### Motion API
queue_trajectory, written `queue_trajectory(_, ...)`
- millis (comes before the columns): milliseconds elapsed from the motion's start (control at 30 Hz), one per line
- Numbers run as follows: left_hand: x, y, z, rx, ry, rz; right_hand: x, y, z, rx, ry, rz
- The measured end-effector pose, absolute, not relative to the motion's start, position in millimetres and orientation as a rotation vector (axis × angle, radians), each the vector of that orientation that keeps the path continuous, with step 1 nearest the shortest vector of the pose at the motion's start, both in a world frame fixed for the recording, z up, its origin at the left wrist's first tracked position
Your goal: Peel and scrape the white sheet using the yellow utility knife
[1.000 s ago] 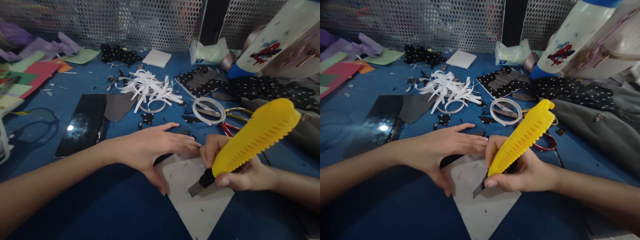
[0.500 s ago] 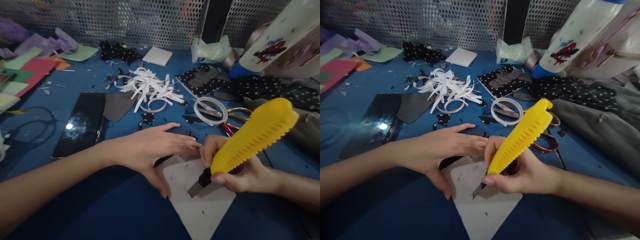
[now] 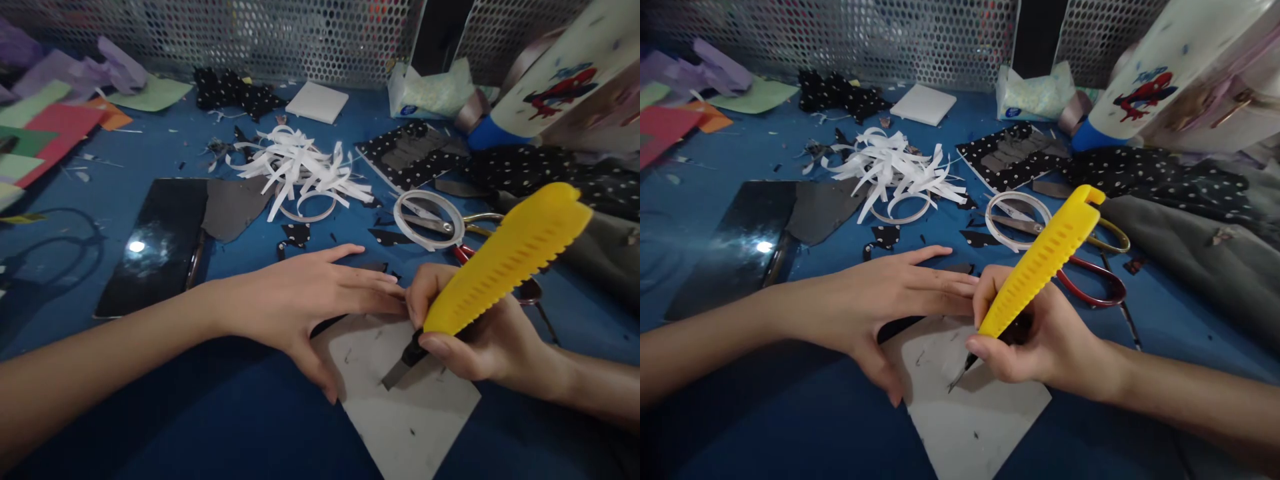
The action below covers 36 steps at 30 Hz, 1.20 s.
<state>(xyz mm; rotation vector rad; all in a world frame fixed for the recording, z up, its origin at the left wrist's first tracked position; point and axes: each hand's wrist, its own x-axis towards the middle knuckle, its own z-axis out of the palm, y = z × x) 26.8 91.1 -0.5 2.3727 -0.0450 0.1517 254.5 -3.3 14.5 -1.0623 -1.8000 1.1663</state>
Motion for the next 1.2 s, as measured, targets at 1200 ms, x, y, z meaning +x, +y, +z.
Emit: queue_trajectory(1200, 27.6, 90.6, 1.4, 2.407, -0.038, 0.121, 260.2, -7.7, 11.1, -1.188, -1.590, 1.284)
